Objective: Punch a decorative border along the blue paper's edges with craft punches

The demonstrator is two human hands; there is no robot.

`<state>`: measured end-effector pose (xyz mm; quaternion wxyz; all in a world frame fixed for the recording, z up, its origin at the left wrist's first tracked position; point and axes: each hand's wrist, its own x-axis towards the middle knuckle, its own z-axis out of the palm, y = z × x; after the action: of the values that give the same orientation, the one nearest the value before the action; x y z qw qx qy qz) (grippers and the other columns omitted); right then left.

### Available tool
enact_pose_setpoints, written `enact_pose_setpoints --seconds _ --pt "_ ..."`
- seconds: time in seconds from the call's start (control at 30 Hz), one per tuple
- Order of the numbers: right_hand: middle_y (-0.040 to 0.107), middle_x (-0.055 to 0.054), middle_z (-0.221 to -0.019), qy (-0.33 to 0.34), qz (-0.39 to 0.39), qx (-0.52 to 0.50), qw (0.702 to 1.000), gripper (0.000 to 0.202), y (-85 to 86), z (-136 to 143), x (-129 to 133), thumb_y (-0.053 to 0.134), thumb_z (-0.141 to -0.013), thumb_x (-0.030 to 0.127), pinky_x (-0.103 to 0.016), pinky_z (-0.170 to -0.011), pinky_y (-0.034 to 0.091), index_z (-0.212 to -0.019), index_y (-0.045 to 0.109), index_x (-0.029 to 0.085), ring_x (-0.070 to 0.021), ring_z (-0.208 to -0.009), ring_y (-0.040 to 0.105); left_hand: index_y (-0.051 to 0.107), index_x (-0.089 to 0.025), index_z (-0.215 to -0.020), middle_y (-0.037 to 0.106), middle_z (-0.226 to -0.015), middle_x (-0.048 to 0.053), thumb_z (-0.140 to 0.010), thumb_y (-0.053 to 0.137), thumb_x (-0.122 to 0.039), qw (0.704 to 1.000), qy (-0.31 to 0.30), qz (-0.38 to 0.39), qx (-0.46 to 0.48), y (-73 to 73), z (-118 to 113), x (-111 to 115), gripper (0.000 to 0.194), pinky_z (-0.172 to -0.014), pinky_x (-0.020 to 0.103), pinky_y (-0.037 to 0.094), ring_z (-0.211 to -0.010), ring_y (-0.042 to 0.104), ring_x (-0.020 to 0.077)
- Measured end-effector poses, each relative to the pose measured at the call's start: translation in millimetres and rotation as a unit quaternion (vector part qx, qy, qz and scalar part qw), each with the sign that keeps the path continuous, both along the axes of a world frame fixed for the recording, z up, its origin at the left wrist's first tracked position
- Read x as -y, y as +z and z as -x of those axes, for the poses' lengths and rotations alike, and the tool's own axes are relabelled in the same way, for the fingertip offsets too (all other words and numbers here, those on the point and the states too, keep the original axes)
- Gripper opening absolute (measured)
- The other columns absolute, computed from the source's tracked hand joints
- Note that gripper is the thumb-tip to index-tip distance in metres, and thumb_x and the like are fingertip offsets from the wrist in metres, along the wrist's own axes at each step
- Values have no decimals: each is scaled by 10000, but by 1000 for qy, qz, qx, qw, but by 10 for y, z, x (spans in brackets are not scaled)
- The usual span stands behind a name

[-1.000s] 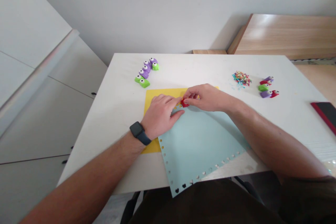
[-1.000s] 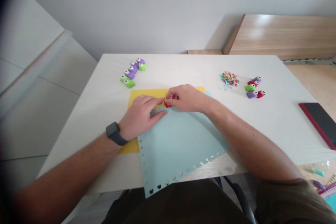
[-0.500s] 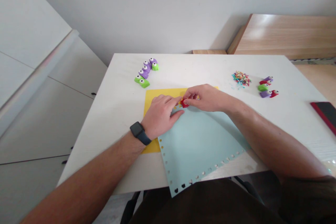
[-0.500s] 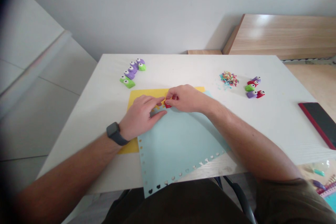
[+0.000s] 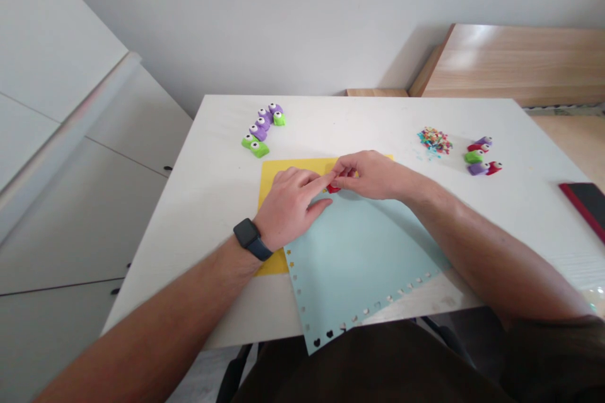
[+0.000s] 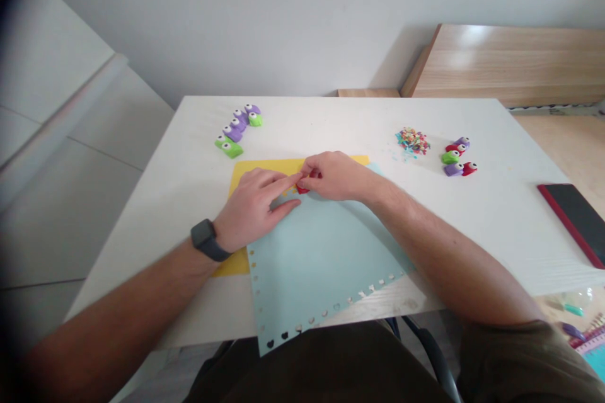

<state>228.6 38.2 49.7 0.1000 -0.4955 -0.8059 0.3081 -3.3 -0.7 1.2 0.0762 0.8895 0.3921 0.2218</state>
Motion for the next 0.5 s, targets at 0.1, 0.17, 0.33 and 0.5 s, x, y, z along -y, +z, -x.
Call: enact_pose_setpoints --seconds 0.1,0.17,0.33,0.5 --pt "815 -14 -906 2 4 -12 1000 172 -28 -8 -11 680 -935 317 -267 -741 508 -1002 812 230 -169 -801 706 605 -244 -1490 722 -1155 96 -1019 657 -380 1000 -5 0 -2 7 0 -1 493 -942 454 466 -1061 611 280" --pt "815 -4 -894 1 9 -18 1000 160 -47 -9 -20 677 -927 298 -267 -730 505 -996 805 230 -165 -789 708 614 -242 -1482 723 -1163 97 -1024 651 -380 1000 -10 0 -6 16 -2 0 480 -945 453 466 -1067 609 279" --pt "813 7 -887 -4 16 -24 1000 132 -82 -7 -33 684 -914 285 -262 -719 500 -970 786 223 -156 -781 710 644 -230 -1450 725 -1162 98 -1024 657 -380 1000 -13 -9 -14 31 -5 1 451 -937 454 467 -1062 609 280" --pt "810 -8 -904 0 13 -27 1000 145 -91 -21 -27 679 -924 297 -259 -727 501 -987 784 221 -157 -787 700 630 -236 -1465 730 -1156 98 -1027 654 -386 1000 -10 -3 -14 23 -5 -6 464 -938 455 467 -1065 615 282"
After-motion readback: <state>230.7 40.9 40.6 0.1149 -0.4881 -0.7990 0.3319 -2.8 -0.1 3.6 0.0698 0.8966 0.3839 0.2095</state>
